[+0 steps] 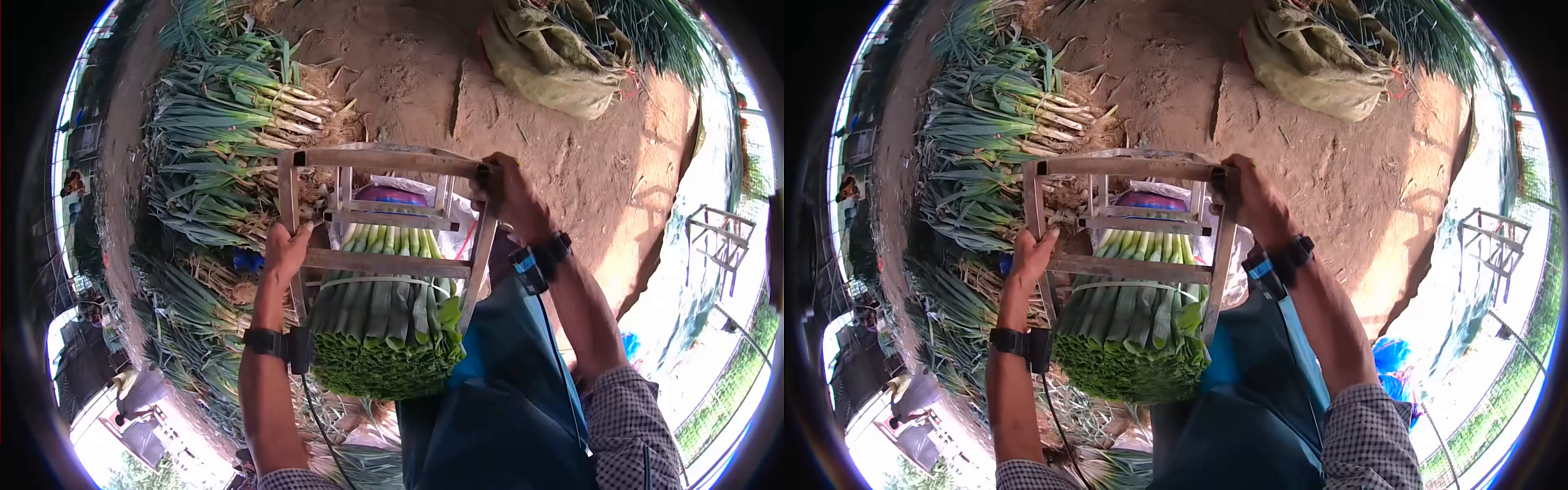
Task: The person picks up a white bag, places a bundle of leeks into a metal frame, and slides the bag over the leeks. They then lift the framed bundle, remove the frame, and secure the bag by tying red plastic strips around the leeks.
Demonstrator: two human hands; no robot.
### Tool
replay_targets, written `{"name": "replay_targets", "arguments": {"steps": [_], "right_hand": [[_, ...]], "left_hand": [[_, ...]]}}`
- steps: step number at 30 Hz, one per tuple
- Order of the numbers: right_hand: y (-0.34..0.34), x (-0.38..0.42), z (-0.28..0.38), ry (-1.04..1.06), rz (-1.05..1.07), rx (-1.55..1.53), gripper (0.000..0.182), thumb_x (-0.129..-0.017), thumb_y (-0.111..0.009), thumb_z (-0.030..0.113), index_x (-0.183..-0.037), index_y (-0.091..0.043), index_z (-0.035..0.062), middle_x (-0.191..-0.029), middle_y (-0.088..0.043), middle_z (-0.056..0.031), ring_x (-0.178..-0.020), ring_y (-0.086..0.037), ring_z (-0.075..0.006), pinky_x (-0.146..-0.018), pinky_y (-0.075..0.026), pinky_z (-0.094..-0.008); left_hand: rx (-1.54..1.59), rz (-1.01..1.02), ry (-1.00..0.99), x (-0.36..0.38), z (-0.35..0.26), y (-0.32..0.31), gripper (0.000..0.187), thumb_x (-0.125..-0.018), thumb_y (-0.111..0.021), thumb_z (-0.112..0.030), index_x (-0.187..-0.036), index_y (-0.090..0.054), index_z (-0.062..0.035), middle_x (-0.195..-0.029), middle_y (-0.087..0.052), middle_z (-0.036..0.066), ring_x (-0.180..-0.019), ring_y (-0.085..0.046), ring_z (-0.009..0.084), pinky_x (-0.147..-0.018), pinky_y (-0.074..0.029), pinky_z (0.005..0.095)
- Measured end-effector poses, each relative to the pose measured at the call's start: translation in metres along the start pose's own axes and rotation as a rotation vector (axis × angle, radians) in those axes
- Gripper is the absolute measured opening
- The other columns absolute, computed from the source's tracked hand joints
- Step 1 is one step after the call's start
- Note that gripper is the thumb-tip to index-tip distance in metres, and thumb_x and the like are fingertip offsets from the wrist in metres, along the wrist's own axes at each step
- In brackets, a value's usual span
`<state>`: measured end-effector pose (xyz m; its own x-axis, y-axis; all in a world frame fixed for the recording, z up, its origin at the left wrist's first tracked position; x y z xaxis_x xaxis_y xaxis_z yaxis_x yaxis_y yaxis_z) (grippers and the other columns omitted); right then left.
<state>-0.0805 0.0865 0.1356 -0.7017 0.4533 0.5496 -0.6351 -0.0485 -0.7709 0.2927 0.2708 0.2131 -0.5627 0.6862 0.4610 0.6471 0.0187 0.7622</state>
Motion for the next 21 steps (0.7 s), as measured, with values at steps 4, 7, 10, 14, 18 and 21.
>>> {"name": "replay_targets", "arguments": {"steps": [4, 7, 10, 14, 18, 21], "right_hand": [[-0.008, -0.003, 0.011, 0.134, -0.235, 0.237, 0.03, -0.092, -0.047, 0.038, -0.089, -0.055, 0.0084, -0.071, -0.057, -0.0055, -0.055, -0.049, -0.0167, -0.06, -0.044, -0.0349], [-0.029, 0.032, -0.004, 0.083, -0.302, 0.05, 0.03, -0.093, -0.047, 0.037, -0.09, -0.055, 0.0086, -0.07, -0.057, -0.0068, -0.054, -0.049, -0.0178, -0.059, -0.043, -0.0347], [-0.083, 0.069, -0.007, 0.089, -0.266, 0.041, 0.029, -0.094, -0.047, 0.03, -0.093, -0.052, 0.0012, -0.069, -0.053, -0.0069, -0.056, -0.05, -0.0184, -0.058, -0.044, -0.0339], [-0.085, 0.072, -0.011, 0.145, -0.257, 0.043, 0.029, -0.092, -0.049, 0.03, -0.09, -0.053, 0.002, -0.07, -0.054, -0.0065, -0.055, -0.049, -0.0179, -0.057, -0.042, -0.0329], [-0.07, 0.072, -0.006, 0.142, -0.27, 0.009, 0.031, -0.09, -0.052, 0.036, -0.082, -0.054, 0.0055, -0.069, -0.055, -0.005, -0.055, -0.046, -0.0168, -0.057, -0.042, -0.0338], [-0.031, 0.066, 0.009, 0.131, -0.231, 0.024, 0.031, -0.089, -0.05, 0.036, -0.077, -0.054, 0.0082, -0.066, -0.054, -0.0046, -0.054, -0.046, -0.0163, -0.058, -0.041, -0.0352]], "left_hand": [[-0.027, -0.03, -0.019, -0.009, 0.002, -0.002, 0.039, -0.085, -0.068, -0.033, -0.083, -0.057, 0.005, -0.068, -0.058, 0.012, -0.063, -0.054, 0.0186, -0.059, -0.045, 0.0364], [0.104, -0.066, -0.065, 0.035, -0.012, 0.011, 0.029, -0.088, -0.067, -0.024, -0.091, -0.057, 0.0035, -0.076, -0.06, 0.01, -0.068, -0.055, 0.017, -0.063, -0.045, 0.0349], [0.188, -0.105, -0.075, 0.072, -0.005, 0.027, 0.023, -0.089, -0.065, -0.017, -0.095, -0.057, 0.003, -0.081, -0.061, 0.008, -0.071, -0.054, 0.0161, -0.066, -0.046, 0.0347], [0.207, -0.173, -0.107, 0.085, 0.004, 0.023, 0.025, -0.089, -0.066, -0.02, -0.092, -0.056, 0.0031, -0.078, -0.06, 0.009, -0.07, -0.055, 0.0172, -0.063, -0.045, 0.0355], [0.106, -0.128, -0.137, 0.063, -0.012, 0.02, 0.028, -0.088, -0.067, -0.023, -0.087, -0.057, 0.0029, -0.07, -0.057, 0.009, -0.064, -0.052, 0.0197, -0.061, -0.044, 0.0364], [-0.016, -0.059, -0.187, 0.045, -0.046, 0.011, 0.04, -0.086, -0.069, -0.03, -0.076, -0.054, 0.0055, -0.062, -0.053, 0.014, -0.058, -0.048, 0.0224, -0.056, -0.042, 0.0388]]}}
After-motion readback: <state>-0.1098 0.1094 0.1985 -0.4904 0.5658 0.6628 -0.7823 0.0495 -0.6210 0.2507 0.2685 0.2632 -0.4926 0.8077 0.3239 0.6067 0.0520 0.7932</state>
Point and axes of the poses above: each hand's wrist, its own x-axis away from the middle knuckle, its own y-axis out of the back of the hand, z = x × y, the point moved 4 cm from there along -x, towards the middle knuckle
